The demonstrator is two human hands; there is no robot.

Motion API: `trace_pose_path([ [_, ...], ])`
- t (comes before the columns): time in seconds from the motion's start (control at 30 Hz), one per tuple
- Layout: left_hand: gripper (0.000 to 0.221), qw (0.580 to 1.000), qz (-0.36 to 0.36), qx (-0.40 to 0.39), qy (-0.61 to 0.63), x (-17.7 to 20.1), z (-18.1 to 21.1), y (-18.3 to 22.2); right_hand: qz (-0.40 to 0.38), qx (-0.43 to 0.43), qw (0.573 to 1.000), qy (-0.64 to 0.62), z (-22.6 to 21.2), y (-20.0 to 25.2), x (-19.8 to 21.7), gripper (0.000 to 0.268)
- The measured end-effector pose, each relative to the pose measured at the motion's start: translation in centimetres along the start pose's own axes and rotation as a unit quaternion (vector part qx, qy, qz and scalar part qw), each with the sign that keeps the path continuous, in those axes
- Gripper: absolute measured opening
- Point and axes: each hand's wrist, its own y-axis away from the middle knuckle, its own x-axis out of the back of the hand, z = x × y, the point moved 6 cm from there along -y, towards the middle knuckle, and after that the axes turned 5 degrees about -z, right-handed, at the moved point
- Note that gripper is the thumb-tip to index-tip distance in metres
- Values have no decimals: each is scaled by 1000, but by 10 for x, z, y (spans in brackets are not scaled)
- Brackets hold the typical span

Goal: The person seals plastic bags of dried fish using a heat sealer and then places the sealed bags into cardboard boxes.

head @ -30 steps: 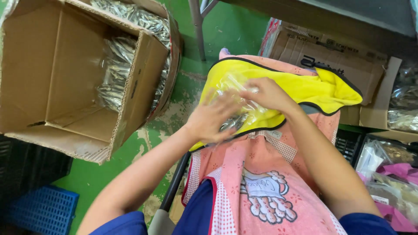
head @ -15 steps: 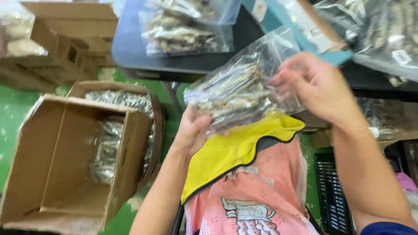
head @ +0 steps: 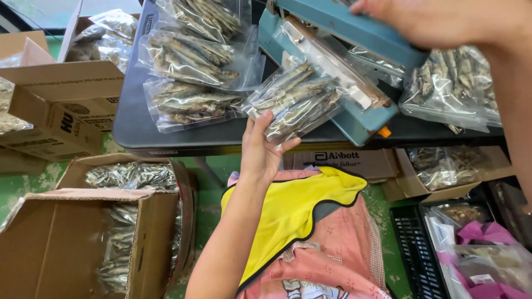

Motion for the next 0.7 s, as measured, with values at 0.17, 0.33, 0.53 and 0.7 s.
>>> trace_pose_path([
  [0.17,42,1000,10,7,9,7,-1,2,-21,-111,993,26,-9,17,-31,68],
  [0.33,41,1000,14,15,6,11,2,1,-6,-125,991,50,-4,21,-50,66],
  [0.53,37,1000,8,11,-5,12,5,-3,2,-137,989,60,1,22,-59,64],
  [0.7,34,1000,3,8,-9,14,5,-5,5,-146,986,76,0,22,-61,63],
])
